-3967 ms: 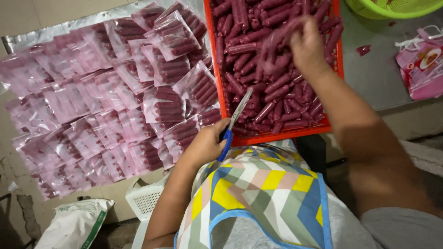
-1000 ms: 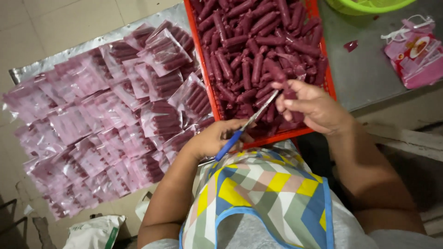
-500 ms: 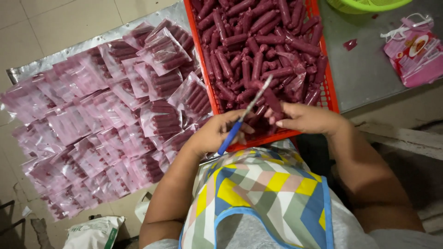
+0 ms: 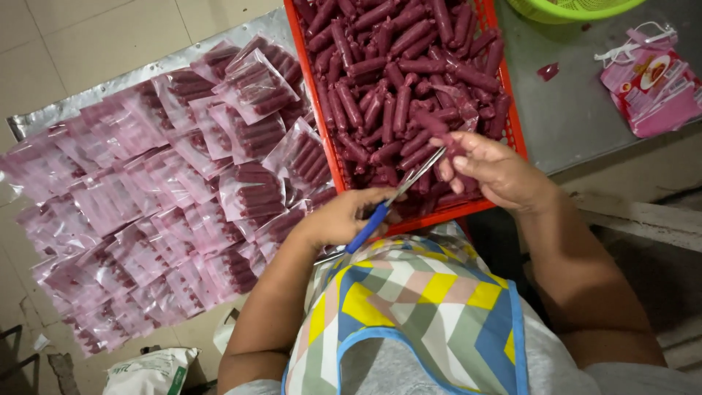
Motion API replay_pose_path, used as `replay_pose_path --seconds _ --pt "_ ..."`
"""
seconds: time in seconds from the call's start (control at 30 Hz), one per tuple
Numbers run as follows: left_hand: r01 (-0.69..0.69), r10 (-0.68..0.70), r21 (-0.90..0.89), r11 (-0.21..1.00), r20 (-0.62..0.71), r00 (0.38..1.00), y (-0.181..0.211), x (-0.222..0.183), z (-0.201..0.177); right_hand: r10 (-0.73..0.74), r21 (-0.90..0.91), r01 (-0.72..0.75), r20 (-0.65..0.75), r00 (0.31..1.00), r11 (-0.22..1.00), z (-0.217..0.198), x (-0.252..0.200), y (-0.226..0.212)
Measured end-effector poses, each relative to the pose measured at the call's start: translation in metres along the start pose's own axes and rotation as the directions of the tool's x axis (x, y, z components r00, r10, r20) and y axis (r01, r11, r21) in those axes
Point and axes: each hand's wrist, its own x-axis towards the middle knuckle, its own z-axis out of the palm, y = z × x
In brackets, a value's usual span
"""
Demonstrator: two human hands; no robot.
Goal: Using scissors to separate small purple sausages from a bunch and placing them into a red plastic crate.
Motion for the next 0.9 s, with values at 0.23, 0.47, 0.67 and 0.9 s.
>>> replay_pose_path --seconds 0.23,0.47,0.67,0.9 --pt "-0.073 0.073 0.003 0.997 -0.079 0.994 -0.003 0.014 0.010 0.046 -0.233 -0.018 0.114 0.992 0.972 0.013 0.009 0.001" --pt "-0.094 0.078 -0.151 0.984 -0.107 0.991 0.005 0.002 0.001 0.135 -0.447 -0.137 -0.036 0.990 0.884 -0.017 -0.014 0.019" --pt "-0.022 0.019 -0.184 0.983 -0.016 1.000 -0.002 -0.011 0.001 -0.014 0.025 0.016 -0.041 0.999 1.000 -0.020 -0.014 0.017" --pt "-0.033 0.032 -0.073 0.997 -0.025 0.999 -0.011 0.002 0.013 -0.008 0.078 0.007 0.016 1.000 0.997 -0.002 0.002 0.012"
